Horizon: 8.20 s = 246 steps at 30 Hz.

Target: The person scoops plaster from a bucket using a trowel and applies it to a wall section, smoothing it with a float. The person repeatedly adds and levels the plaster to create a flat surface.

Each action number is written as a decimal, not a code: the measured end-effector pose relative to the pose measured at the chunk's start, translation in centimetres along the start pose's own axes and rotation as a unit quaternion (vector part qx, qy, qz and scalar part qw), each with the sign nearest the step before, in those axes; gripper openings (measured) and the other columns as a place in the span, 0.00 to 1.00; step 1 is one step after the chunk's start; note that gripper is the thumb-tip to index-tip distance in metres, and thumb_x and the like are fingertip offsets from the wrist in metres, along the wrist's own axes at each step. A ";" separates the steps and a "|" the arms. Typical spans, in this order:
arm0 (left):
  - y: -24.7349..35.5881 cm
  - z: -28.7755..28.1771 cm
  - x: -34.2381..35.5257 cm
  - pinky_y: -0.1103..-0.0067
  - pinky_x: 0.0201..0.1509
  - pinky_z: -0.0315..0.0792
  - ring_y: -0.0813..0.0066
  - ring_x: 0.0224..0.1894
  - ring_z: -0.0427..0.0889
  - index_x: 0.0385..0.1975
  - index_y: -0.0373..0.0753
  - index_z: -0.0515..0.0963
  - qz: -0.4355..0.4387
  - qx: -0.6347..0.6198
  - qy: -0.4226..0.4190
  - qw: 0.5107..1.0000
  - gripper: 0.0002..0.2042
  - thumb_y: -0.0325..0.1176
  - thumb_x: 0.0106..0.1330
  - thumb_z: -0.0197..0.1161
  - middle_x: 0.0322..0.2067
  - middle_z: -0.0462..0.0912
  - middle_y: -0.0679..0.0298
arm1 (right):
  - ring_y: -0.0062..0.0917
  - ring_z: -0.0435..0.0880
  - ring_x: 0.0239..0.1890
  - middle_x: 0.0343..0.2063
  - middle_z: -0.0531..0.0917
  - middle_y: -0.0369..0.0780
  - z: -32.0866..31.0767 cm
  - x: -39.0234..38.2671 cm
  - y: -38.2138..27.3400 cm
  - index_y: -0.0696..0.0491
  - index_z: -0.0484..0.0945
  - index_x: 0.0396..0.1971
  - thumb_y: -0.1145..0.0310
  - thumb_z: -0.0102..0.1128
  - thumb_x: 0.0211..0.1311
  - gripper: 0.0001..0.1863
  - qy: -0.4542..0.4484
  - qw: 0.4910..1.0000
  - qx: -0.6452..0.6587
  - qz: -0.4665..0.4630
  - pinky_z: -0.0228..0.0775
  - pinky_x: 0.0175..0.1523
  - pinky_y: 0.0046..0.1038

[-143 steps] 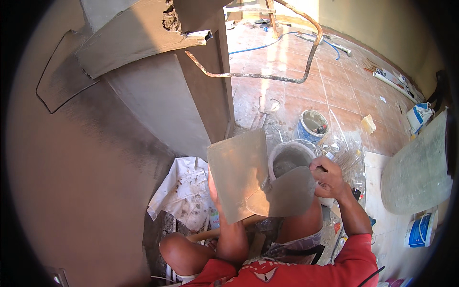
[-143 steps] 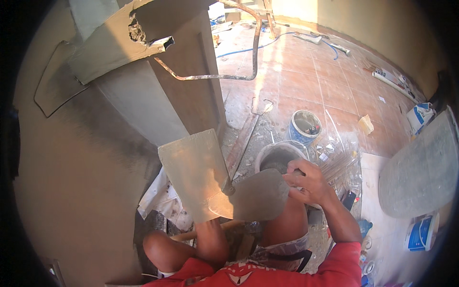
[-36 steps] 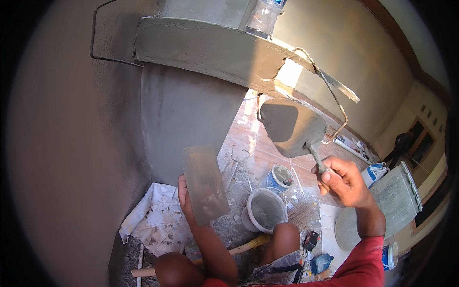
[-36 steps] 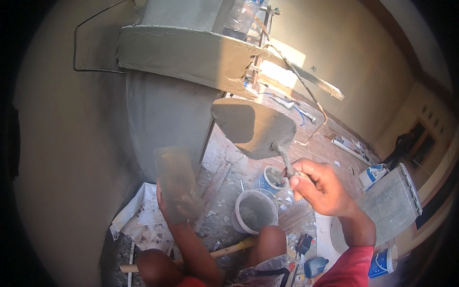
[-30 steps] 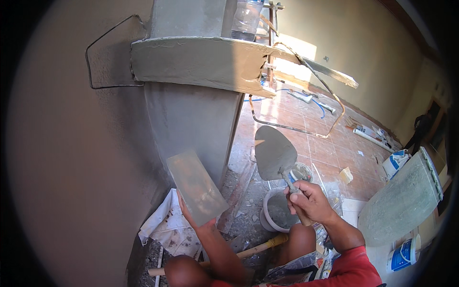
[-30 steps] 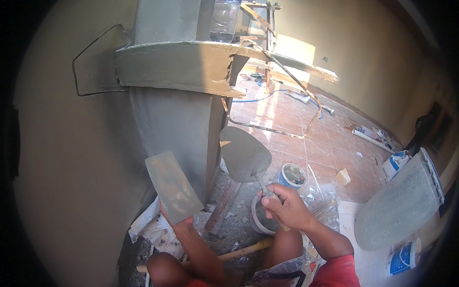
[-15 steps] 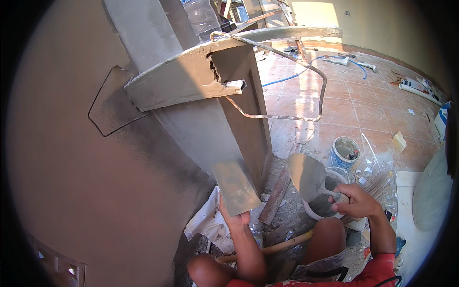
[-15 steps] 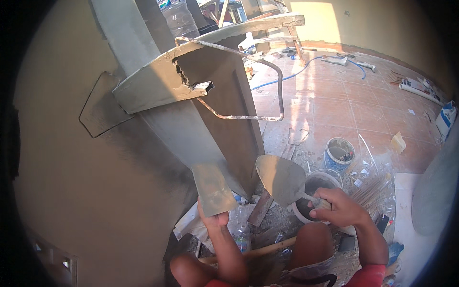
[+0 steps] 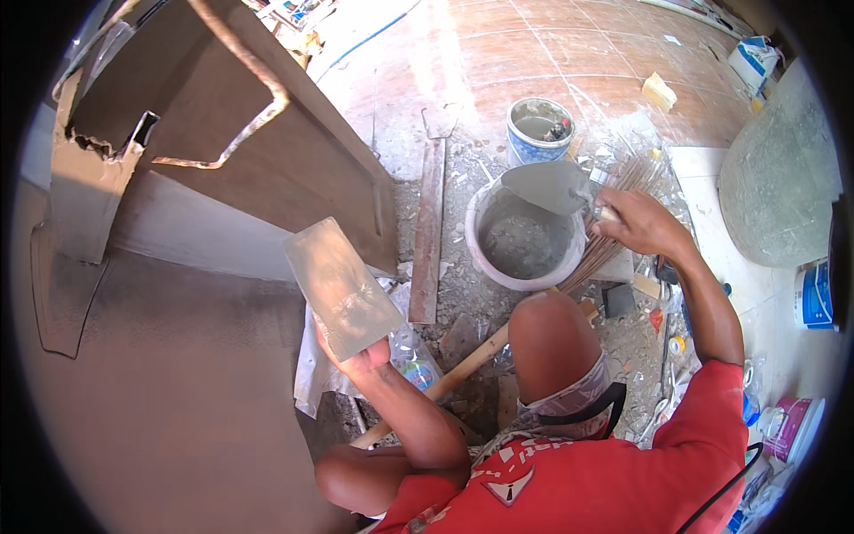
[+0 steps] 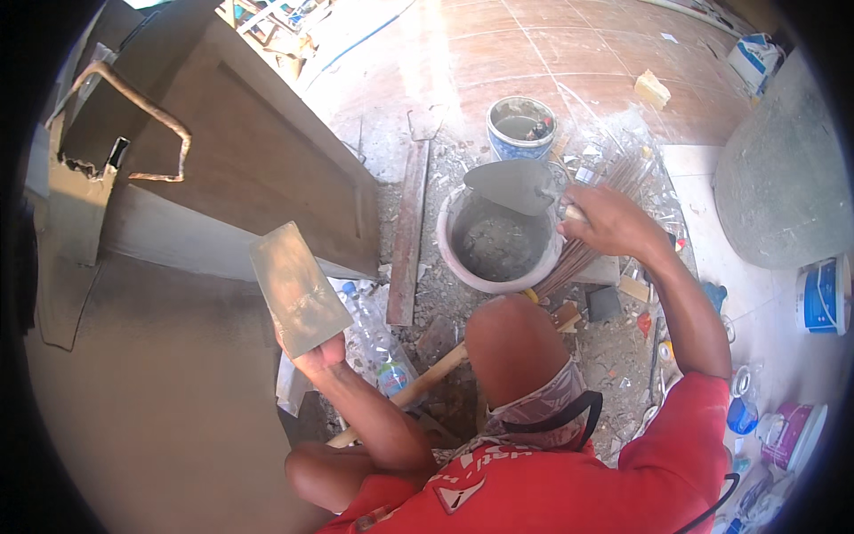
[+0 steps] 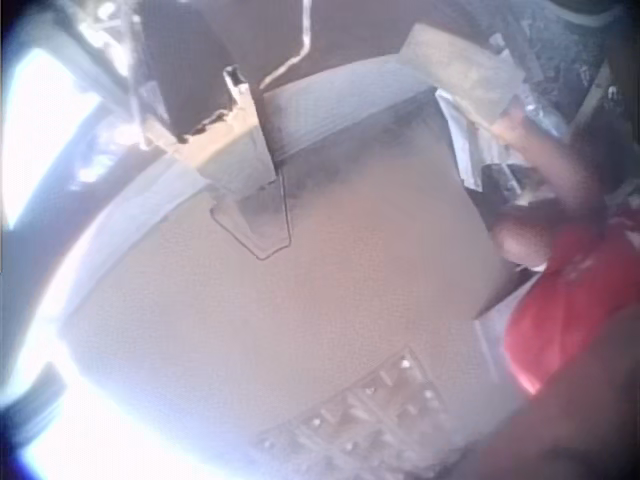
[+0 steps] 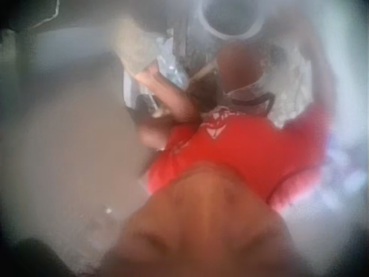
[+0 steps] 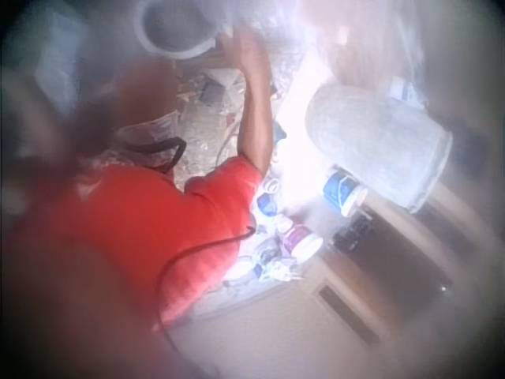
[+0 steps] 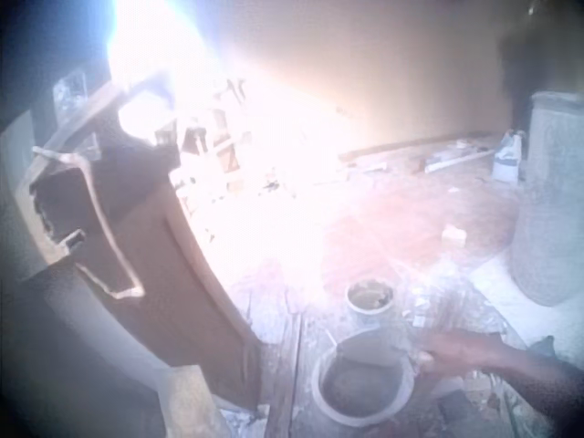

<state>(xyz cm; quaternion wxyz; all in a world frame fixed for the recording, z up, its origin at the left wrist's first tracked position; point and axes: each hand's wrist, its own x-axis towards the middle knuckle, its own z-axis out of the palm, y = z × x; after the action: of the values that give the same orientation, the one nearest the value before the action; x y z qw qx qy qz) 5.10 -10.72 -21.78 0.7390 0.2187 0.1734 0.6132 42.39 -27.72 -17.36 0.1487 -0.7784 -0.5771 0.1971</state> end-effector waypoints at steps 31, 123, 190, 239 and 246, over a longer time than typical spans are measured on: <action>-18.3 -7.7 -0.7 0.69 0.48 0.78 0.66 0.47 0.81 0.54 0.40 0.72 -0.286 -0.074 0.087 0.951 0.18 0.41 0.69 0.51 0.48 0.79 0.63 | 0.40 0.80 0.36 0.28 0.82 0.47 17.5 11.5 6.6 0.55 0.83 0.23 0.75 0.57 0.48 0.06 0.013 0.960 -0.254 -0.121 0.69 0.38 0.39; 13.2 -16.2 -0.8 0.77 0.49 0.67 0.74 0.46 0.72 0.44 0.37 0.73 -0.372 0.612 -0.144 0.683 0.14 0.34 0.60 0.57 0.42 0.75 0.60 | 0.20 0.76 0.14 0.14 0.73 0.36 12.0 10.7 -45.8 0.58 0.63 0.32 0.67 0.56 0.65 0.13 0.212 0.701 0.640 -0.232 0.66 0.21 0.26; 11.4 -19.1 0.0 0.76 0.25 0.70 0.74 0.37 0.73 0.49 0.39 0.69 -0.328 0.624 -0.176 0.687 0.17 0.41 0.65 0.56 0.38 0.76 0.59 | 0.36 0.77 0.16 0.13 0.74 0.44 11.0 13.8 -53.3 0.58 0.61 0.31 0.63 0.54 0.65 0.15 0.188 0.752 0.566 -0.281 0.66 0.25 0.37; 18.0 -3.7 -1.5 0.83 0.07 0.55 0.76 0.16 0.75 0.41 0.42 0.75 -0.171 0.045 0.016 0.984 0.12 0.40 0.68 0.48 0.27 0.79 0.64 | 0.19 0.70 0.19 0.14 0.72 0.37 6.4 7.5 -28.1 0.58 0.72 0.25 0.55 0.49 0.65 0.20 -0.315 0.911 0.107 -0.242 0.63 0.27 0.27; 19.5 -3.1 -0.7 0.78 0.24 0.77 0.69 0.33 0.83 0.46 0.36 0.75 -0.092 -0.079 0.002 0.993 0.15 0.38 0.68 0.49 0.39 0.81 0.58 | 0.30 0.74 0.22 0.19 0.77 0.44 5.1 8.8 -21.5 0.60 0.76 0.32 0.55 0.51 0.63 0.20 -0.245 0.942 0.045 -0.223 0.67 0.32 0.33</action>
<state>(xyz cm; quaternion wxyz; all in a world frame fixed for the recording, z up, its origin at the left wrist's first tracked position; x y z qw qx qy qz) -12.84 -8.14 -13.97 0.8067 0.1420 0.1453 0.5549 24.18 -13.02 -13.18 0.0778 -0.5495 -0.7453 0.3695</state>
